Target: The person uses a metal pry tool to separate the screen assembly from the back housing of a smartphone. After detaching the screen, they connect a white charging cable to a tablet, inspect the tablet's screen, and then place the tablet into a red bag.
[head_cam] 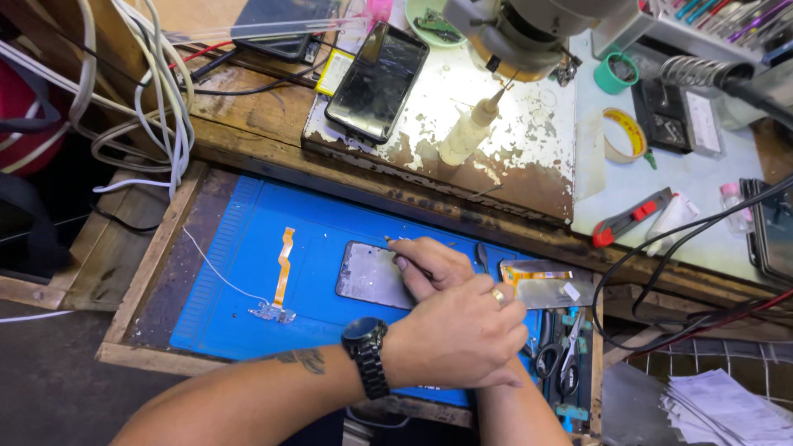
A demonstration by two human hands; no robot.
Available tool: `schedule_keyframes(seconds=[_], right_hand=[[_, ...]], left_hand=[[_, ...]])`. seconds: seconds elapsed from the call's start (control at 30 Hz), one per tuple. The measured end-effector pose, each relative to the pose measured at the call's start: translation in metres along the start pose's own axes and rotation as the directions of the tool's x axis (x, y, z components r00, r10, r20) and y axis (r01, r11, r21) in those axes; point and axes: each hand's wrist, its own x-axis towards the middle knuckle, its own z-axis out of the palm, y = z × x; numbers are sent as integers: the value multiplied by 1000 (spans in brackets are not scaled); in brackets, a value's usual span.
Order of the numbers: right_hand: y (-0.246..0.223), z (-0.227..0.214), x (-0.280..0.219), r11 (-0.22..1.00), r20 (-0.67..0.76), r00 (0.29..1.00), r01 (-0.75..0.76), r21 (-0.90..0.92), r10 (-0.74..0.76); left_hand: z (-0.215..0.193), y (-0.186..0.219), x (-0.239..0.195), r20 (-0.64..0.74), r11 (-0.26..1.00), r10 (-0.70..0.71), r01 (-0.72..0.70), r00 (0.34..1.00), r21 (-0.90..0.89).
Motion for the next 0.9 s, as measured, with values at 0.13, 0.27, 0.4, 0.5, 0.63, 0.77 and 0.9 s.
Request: schedule_keyframes(seconds=[0.13, 0.27, 0.4, 0.5, 0.63, 0.77, 0.9], right_hand=[[-7, 3, 1, 999, 16, 1000, -10, -52, 11], [-3, -2, 5, 1000, -28, 1000, 5, -21, -6], [1, 0, 1, 1000, -54, 998, 20, 10, -19], [1, 1, -3, 998, -29, 999, 35, -55, -37], [4, 1, 1, 997, -58, 998, 20, -76, -25], [7, 3, 1, 1000, -109, 994, 1, -6, -2], [7, 5, 0, 1000, -33, 999, -22, 13, 22]], left_hand=[[-1, -4, 1, 15, 992, 38, -39, 999, 123], [-2, -2, 0, -103, 990, 57, -43, 993, 132], [3, -4, 1, -185, 986, 91, -63, 979, 154], [5, -4, 2, -138, 983, 101, -78, 985, 166], [4, -7, 4, -152, 982, 131, -108, 980, 156], [2, -8, -1, -252, 988, 113, -81, 961, 135], [4, -11, -3, -172, 988, 106, -85, 979, 127]])
